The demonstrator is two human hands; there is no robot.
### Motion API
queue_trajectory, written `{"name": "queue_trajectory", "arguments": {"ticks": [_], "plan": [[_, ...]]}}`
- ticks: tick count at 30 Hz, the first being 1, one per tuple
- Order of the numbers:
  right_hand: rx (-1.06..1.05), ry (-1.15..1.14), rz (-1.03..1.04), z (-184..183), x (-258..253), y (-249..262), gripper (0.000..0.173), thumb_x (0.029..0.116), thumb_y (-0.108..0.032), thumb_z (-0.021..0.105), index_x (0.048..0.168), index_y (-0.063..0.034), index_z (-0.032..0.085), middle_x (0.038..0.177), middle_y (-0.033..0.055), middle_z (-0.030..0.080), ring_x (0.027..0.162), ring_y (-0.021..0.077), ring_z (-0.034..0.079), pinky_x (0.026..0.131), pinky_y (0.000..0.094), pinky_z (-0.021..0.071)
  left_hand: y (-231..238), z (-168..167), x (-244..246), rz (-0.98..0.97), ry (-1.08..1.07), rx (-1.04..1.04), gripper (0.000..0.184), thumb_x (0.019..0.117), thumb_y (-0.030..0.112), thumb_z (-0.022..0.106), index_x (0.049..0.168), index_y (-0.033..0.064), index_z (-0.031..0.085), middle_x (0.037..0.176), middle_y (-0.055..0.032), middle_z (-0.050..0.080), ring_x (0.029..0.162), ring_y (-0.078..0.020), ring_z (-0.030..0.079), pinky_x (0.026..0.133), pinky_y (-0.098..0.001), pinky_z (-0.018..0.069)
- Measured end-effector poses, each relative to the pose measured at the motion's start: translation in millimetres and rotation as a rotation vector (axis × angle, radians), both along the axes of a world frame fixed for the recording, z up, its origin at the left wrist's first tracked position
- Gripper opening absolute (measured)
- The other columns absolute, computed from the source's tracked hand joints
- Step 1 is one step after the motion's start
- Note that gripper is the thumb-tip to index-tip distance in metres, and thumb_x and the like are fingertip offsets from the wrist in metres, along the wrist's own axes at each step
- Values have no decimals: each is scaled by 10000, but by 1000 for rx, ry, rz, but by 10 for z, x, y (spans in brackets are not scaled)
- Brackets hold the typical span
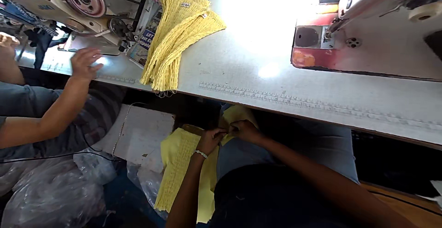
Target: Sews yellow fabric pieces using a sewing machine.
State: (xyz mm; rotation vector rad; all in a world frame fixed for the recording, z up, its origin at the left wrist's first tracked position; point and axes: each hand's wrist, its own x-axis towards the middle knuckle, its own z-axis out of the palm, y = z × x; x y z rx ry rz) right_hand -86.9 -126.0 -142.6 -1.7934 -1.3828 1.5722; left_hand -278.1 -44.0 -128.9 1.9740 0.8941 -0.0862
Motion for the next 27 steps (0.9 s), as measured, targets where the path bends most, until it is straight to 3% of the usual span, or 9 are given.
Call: {"name": "queue_trajectory", "arguments": {"ticks": [3, 6, 9, 13, 15, 17, 19, 23, 27], "plan": [[-3, -37, 25, 16, -10, 10, 268, 1048, -160, 557, 1171, 40, 685, 1124, 226, 695, 1075, 353, 652, 976, 517, 470, 4, 2, -16, -13, -9, 9, 268, 1033, 141, 583, 1173, -33, 731, 1154, -184, 736, 1109, -222, 699, 1035, -371, 501], [-9, -85, 57, 30, -24, 28, 280, 1051, -164, 532, 1179, 48, 663, 1123, 241, 682, 1080, 376, 643, 964, 535, 468, 12, -6, -35, -30, 6, -15, 304, 1002, 186, 651, 1204, -31, 717, 1160, -189, 731, 1100, -238, 699, 1027, -380, 510], [-8, -91, 34, 5, -37, 36, 293, 1057, -180, 512, 1191, 48, 638, 1095, 246, 671, 1056, 377, 643, 939, 531, 471, -21, -26, -27, 22, 0, 58, 247, 992, 110, 633, 1157, -43, 735, 1113, -200, 742, 1067, -269, 712, 1013, -413, 517], [56, 8, -29, -53, -53, -17, 342, 1013, -178, 633, 1292, 20, 634, 1167, 234, 679, 1084, 363, 653, 975, 528, 489, -66, -55, 53, 114, -93, 169, 201, 993, 95, 628, 1056, -42, 760, 1046, -182, 753, 1015, -254, 721, 977, -401, 537], [119, -16, -73, 1, -34, -55, 295, 1035, -149, 596, 1240, 50, 668, 1191, 250, 683, 1116, 378, 654, 1009, 530, 478, -86, -35, 121, 94, -149, 231, 187, 981, 78, 632, 1026, -51, 760, 1021, -190, 751, 1004, -276, 718, 968, -421, 537], [234, -13, -213, 14, 35, -117, 272, 1044, -143, 582, 1170, 66, 700, 1133, 237, 709, 1055, 335, 682, 983, 478, 506, -99, 21, 192, 63, -227, 343, 171, 963, 76, 652, 993, -54, 759, 998, -195, 750, 1001, -319, 716, 969, -464, 537], [332, 30, -402, 31, 132, -203, 236, 1026, -150, 610, 1104, 38, 731, 1026, 168, 736, 936, 205, 688, 896, 363, 535, -111, 231, 284, 8, -290, 389, 175, 964, 104, 657, 983, -32, 764, 1007, -174, 750, 994, -298, 719, 946, -437, 556], [427, 57, -647, 201, 249, -485, 218, 1013, -154, 628, 1073, 24, 739, 917, 76, 727, 712, 25, 612, 673, 197, 514, 59, 970, 539, -196, -453, 357, 181, 989, 105, 632, 978, -34, 749, 941, -129, 739, 852, -135, 707, 823, -247, 572], [672, -60, -716, 241, 246, -867, 225, 992, -150, 625, 1039, 22, 763, 887, 86, 752, 652, 2, 628, 610, 160, 518, 667, 1512, 966, -163, -437, 628, 200, 1002, 103, 614, 1068, -33, 744, 1040, -152, 749, 987, -232, 729, 929, -400, 578]]}}
